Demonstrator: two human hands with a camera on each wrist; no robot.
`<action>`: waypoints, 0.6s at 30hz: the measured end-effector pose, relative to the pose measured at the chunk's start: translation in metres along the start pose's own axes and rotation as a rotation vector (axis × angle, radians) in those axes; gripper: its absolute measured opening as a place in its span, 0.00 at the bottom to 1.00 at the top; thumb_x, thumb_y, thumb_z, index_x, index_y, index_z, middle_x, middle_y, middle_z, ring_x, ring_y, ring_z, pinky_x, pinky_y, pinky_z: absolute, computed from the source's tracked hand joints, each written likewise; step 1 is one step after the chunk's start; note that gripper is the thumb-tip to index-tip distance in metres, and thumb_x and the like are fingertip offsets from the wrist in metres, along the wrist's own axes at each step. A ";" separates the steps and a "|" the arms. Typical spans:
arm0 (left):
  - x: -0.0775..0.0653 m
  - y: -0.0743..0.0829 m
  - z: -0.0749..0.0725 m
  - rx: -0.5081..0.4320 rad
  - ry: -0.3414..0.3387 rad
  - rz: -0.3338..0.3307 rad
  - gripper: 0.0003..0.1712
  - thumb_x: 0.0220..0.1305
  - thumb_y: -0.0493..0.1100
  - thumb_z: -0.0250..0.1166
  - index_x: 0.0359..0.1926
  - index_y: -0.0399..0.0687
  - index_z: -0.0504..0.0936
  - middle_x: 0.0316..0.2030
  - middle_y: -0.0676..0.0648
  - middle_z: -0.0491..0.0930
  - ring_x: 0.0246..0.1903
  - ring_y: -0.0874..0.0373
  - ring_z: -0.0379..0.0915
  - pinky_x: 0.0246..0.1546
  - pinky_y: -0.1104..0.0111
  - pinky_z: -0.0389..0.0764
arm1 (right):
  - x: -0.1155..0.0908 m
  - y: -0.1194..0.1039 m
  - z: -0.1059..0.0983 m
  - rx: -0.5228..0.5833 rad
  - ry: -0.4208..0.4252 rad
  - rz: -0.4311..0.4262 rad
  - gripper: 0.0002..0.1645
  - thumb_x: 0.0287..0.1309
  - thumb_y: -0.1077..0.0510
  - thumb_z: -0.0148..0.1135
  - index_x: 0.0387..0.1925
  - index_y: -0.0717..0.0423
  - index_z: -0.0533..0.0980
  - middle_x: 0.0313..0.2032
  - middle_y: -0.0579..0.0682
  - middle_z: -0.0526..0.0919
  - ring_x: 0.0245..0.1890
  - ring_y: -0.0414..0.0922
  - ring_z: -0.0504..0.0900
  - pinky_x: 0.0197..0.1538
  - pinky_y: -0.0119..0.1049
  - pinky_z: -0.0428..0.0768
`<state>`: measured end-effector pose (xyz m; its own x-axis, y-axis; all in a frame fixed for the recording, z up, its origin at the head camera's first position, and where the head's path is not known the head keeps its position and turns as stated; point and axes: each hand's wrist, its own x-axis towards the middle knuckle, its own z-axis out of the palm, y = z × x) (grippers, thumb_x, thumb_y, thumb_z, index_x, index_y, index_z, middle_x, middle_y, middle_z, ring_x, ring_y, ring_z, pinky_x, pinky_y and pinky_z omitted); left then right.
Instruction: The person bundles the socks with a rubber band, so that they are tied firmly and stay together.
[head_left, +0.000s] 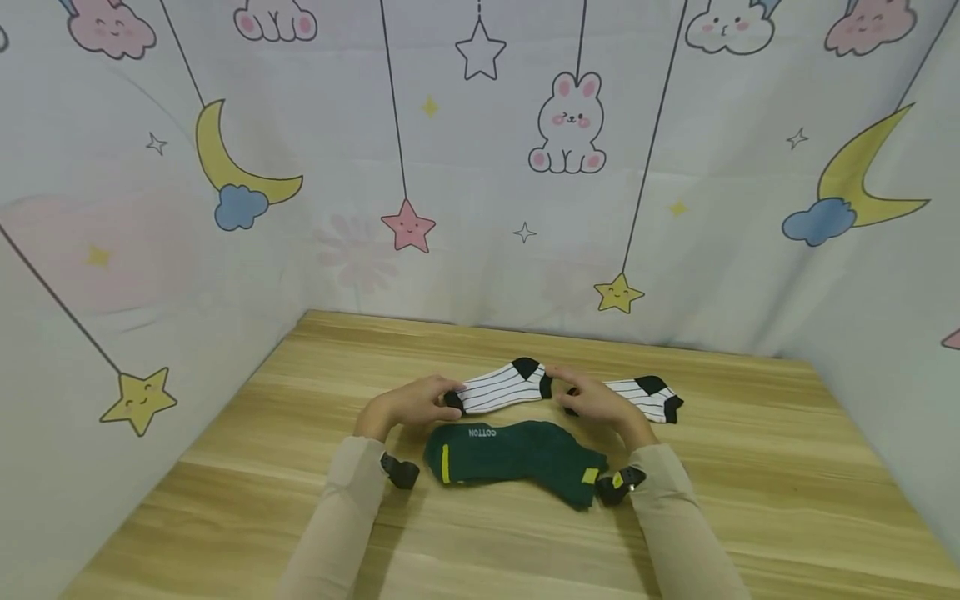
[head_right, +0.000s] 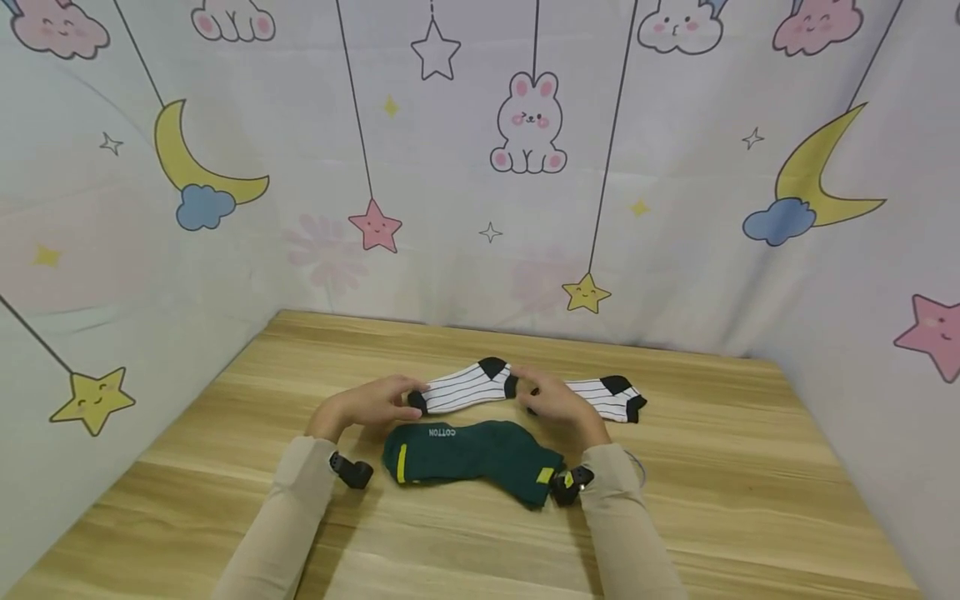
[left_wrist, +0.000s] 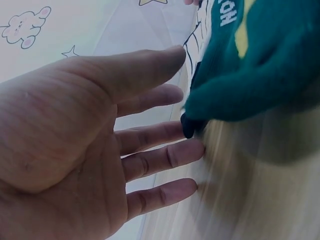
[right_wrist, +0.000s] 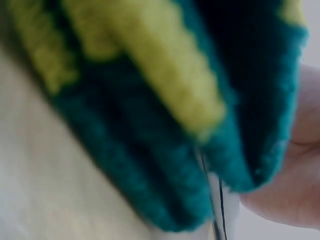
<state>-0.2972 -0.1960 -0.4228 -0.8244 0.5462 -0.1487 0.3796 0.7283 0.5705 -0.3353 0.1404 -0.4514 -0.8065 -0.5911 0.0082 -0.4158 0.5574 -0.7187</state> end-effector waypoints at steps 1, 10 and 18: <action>0.000 0.000 0.000 0.002 0.001 0.001 0.29 0.72 0.45 0.62 0.68 0.34 0.70 0.63 0.32 0.69 0.61 0.41 0.67 0.62 0.49 0.68 | 0.001 0.000 0.000 -0.013 -0.004 -0.001 0.31 0.72 0.64 0.51 0.73 0.64 0.60 0.74 0.68 0.55 0.73 0.66 0.54 0.68 0.63 0.60; 0.001 0.001 0.003 -0.002 -0.010 -0.009 0.26 0.72 0.43 0.63 0.65 0.34 0.74 0.64 0.32 0.68 0.60 0.43 0.68 0.61 0.51 0.69 | 0.001 0.002 0.002 -0.076 -0.037 0.023 0.28 0.74 0.60 0.50 0.71 0.65 0.65 0.72 0.68 0.58 0.72 0.67 0.55 0.68 0.63 0.60; 0.001 -0.001 0.002 0.007 -0.016 -0.005 0.24 0.72 0.43 0.62 0.63 0.33 0.75 0.64 0.33 0.69 0.55 0.45 0.72 0.59 0.52 0.72 | 0.002 0.001 0.002 -0.085 -0.042 0.022 0.29 0.75 0.60 0.48 0.72 0.66 0.63 0.72 0.69 0.59 0.72 0.67 0.55 0.68 0.63 0.60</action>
<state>-0.2975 -0.1951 -0.4255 -0.8194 0.5492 -0.1643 0.3786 0.7336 0.5643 -0.3368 0.1386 -0.4532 -0.7984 -0.6010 -0.0373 -0.4338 0.6172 -0.6564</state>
